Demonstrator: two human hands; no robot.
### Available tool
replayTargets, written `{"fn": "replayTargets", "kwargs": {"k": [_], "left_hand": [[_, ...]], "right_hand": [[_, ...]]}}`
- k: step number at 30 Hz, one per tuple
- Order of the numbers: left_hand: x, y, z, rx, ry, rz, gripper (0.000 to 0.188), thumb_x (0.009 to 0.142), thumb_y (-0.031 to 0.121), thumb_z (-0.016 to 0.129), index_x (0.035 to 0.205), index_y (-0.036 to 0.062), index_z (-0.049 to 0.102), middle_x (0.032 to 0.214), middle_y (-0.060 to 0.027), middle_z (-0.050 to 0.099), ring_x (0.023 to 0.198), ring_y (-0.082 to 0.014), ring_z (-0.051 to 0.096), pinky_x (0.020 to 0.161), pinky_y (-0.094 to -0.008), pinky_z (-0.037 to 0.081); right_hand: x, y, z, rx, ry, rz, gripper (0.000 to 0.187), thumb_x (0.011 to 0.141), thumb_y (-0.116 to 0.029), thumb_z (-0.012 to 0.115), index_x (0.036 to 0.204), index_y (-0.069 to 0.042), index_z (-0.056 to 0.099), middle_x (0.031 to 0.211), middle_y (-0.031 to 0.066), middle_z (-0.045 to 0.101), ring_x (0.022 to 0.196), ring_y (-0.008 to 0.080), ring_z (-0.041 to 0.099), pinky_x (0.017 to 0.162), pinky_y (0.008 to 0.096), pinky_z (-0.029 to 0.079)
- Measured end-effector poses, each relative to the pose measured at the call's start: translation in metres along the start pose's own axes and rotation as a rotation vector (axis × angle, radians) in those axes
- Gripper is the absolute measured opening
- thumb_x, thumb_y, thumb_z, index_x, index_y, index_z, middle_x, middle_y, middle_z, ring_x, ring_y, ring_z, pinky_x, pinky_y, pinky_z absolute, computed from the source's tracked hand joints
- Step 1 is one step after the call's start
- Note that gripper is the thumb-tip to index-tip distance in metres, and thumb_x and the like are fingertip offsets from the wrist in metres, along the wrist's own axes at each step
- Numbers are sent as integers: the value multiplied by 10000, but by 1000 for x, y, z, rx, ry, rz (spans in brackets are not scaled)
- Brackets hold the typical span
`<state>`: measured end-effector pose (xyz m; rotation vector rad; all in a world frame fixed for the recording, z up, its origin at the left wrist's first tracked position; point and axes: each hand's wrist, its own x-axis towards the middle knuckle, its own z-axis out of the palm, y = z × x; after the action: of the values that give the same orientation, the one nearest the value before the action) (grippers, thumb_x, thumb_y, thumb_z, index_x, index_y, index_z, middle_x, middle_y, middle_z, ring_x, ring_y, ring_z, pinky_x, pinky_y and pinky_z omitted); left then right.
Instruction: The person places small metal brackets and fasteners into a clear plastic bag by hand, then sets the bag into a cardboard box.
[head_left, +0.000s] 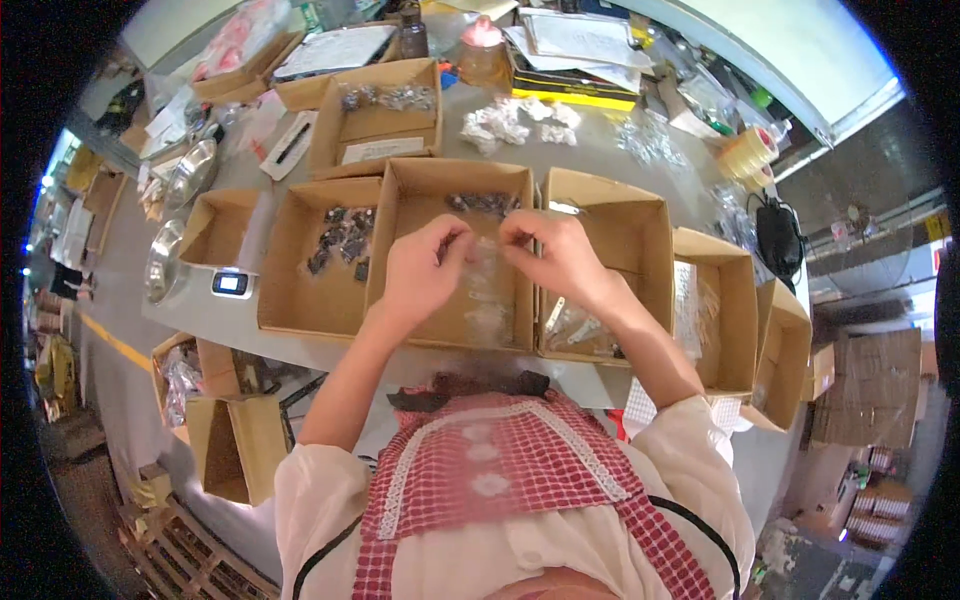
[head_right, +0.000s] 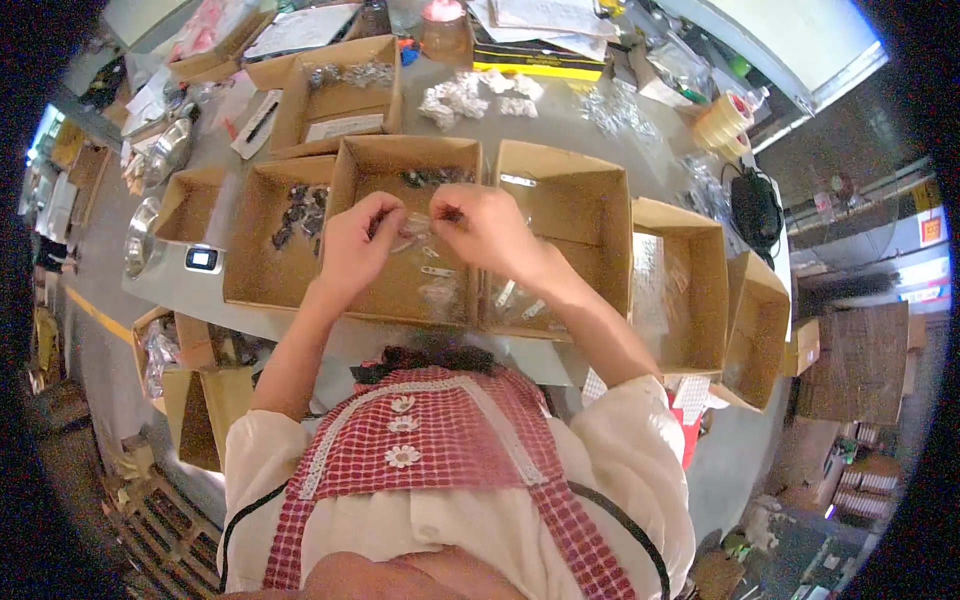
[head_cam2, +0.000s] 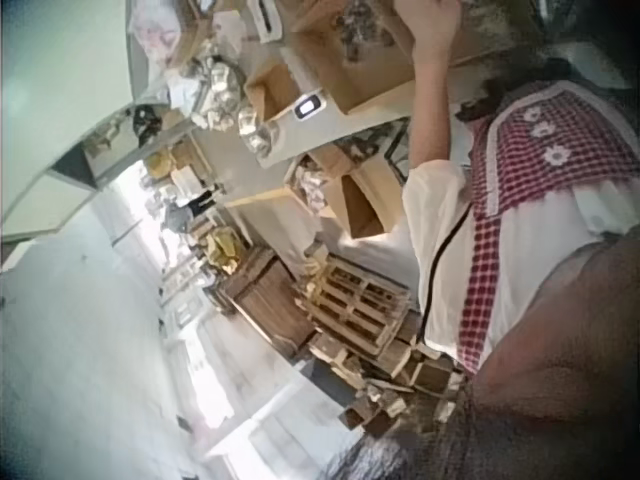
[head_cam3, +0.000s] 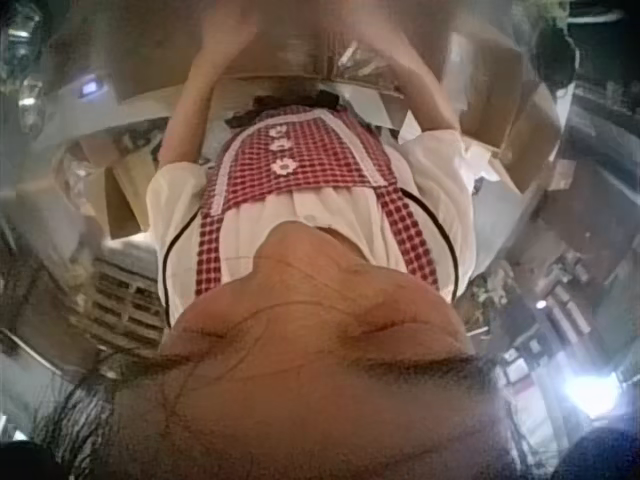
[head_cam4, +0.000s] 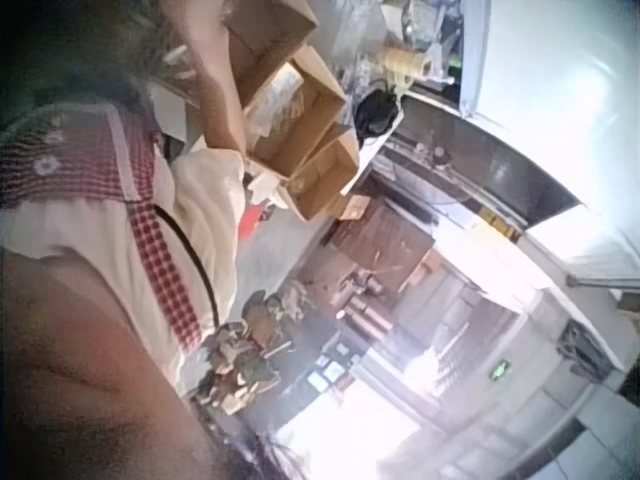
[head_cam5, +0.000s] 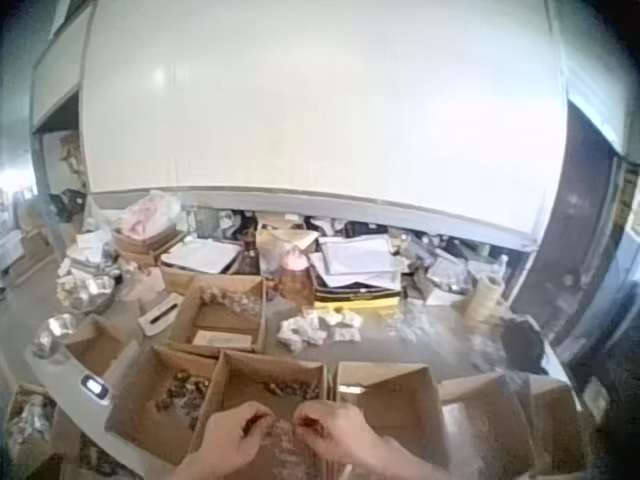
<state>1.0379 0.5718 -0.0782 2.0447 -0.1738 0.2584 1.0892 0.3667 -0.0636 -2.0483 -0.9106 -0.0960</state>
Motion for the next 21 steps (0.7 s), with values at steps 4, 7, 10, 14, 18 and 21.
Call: {"fn": "replayTargets", "kwargs": {"k": [4,7,10,14,18,21], "left_hand": [[18,-29,16,250,-94,14,190,955,211,602,971,35,671,832,-128,710,748,-255,689,672,-351,513],[23,-85,36,591,-331,39,209,924,239,591,1037,82,670,903,-148,697,848,-356,669,699,-440,524],[25,-107,52,823,-698,163,284,862,160,595,1139,111,635,976,-172,648,930,-343,659,712,-435,549],[24,-154,83,992,-780,578,244,856,146,577,1063,45,656,955,-177,652,907,-345,661,683,-436,551],[26,-163,87,977,-802,796,203,829,154,572,898,10,696,892,-164,659,852,-340,655,714,-463,553],[33,-157,87,1059,-909,858,202,777,182,633,870,17,703,884,-174,672,847,-341,663,714,-461,555]], "right_hand": [[-19,25,-15,-59,160,88,121,810,-2,680,926,-9,648,822,104,658,735,196,650,701,309,527],[-39,65,-37,37,192,392,80,855,-42,668,907,15,647,800,41,660,760,105,603,690,264,503],[-57,122,-45,171,180,543,123,823,-104,687,875,7,671,791,97,682,709,150,636,670,287,508],[-84,193,-49,226,252,754,177,811,-142,696,890,15,676,796,138,694,754,235,694,699,347,532],[-93,193,-51,-594,274,584,266,806,-202,710,985,-12,660,940,199,697,867,283,696,781,366,554],[-86,172,-56,-547,337,456,282,820,-176,696,1070,-47,667,985,160,712,879,303,694,781,373,551]]}}
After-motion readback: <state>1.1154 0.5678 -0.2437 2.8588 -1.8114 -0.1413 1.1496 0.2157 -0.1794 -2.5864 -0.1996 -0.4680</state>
